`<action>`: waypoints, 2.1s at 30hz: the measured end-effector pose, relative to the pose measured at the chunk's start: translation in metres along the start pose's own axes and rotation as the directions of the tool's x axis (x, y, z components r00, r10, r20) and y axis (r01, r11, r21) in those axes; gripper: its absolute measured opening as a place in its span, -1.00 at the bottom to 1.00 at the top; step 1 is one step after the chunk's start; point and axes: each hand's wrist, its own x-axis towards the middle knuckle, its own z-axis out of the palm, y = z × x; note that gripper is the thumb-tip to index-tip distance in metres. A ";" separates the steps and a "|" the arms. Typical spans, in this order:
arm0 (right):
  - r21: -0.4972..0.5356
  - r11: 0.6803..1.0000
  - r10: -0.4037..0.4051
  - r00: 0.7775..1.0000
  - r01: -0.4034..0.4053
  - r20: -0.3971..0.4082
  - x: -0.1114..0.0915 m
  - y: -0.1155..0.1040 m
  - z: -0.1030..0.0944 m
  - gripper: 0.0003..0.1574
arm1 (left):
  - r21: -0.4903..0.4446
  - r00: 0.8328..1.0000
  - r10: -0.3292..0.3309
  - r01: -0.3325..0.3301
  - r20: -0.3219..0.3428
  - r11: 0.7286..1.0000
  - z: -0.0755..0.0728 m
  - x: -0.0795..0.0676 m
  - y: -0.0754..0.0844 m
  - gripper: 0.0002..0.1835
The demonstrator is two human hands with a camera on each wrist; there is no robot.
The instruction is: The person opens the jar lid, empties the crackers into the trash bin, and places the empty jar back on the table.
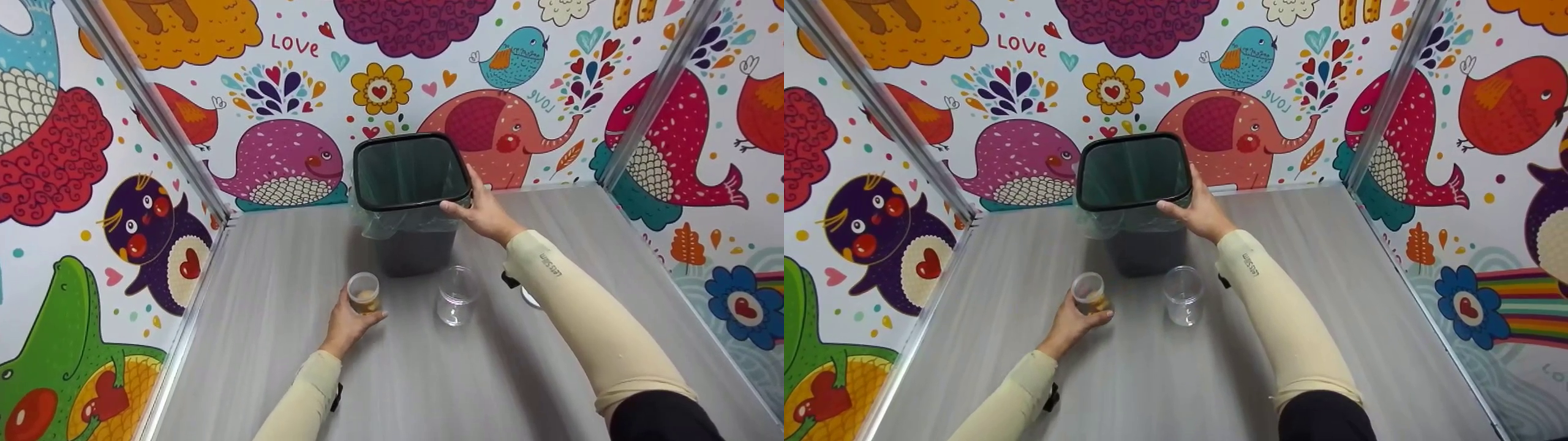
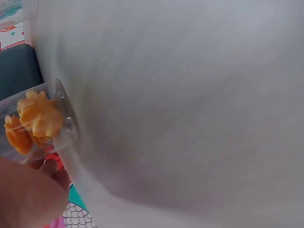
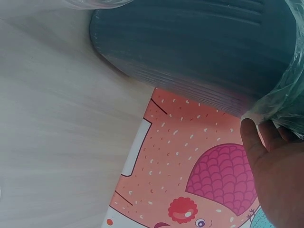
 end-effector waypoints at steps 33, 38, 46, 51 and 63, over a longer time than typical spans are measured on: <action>0.038 0.998 -0.049 0.982 0.057 -0.181 -0.022 0.001 0.004 0.25 | 0.062 0.998 0.051 -0.054 0.036 0.997 -0.003 0.008 -0.011 -0.23; 0.046 0.990 -0.111 0.949 0.130 -0.297 -0.037 0.000 0.004 0.11 | 0.082 0.997 0.063 -0.066 0.036 0.994 -0.003 0.008 -0.012 -0.23; 0.039 0.954 -0.262 0.893 0.296 -0.366 -0.062 -0.019 0.014 -0.03 | 0.074 0.998 0.022 -0.026 0.059 0.997 -0.005 0.009 -0.009 -0.20; 0.033 0.890 -0.420 0.848 0.454 -0.324 -0.081 -0.036 0.041 -0.05 | 0.075 0.998 0.032 -0.036 0.056 0.996 -0.006 0.009 -0.011 -0.20; -0.004 0.803 -0.595 0.802 0.596 -0.053 -0.133 -0.044 0.135 -0.05 | 0.046 0.995 0.087 -0.090 0.056 0.995 -0.007 0.007 -0.010 -0.19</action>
